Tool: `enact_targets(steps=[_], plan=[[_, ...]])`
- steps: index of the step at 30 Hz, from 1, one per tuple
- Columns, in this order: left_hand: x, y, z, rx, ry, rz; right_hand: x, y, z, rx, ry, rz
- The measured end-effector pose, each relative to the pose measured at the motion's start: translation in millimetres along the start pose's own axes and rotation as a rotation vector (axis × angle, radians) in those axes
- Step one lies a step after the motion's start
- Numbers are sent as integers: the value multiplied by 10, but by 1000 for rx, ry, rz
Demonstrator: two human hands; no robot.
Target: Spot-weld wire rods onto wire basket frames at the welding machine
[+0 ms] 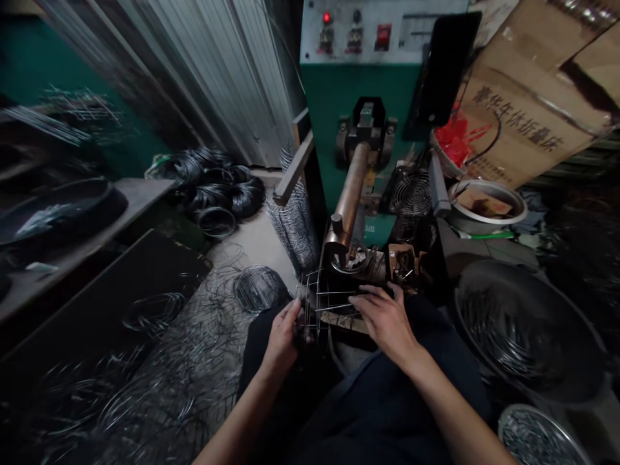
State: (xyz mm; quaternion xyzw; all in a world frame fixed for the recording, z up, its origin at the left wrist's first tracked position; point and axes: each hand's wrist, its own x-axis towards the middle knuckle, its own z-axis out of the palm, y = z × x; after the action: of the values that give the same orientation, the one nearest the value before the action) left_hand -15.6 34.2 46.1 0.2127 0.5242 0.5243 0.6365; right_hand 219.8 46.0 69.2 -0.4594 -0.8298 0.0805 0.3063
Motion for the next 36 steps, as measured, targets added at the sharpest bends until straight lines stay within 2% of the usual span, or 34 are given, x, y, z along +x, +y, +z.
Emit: enact_targets(steps=[7,15,20,25,36], plan=[[83,71,30,-21,13,20,170,19,-109,87,-28,75],[214,199,68,-3,42,84,372,-15,2,-49,84,46],[217,304,90,19,43,75,427,3,42,3,83,26],[265,295,77,-22,62,67,448,35,64,80,83,38],[409,283,46,-20,72,105,524,65,86,54,88,66]])
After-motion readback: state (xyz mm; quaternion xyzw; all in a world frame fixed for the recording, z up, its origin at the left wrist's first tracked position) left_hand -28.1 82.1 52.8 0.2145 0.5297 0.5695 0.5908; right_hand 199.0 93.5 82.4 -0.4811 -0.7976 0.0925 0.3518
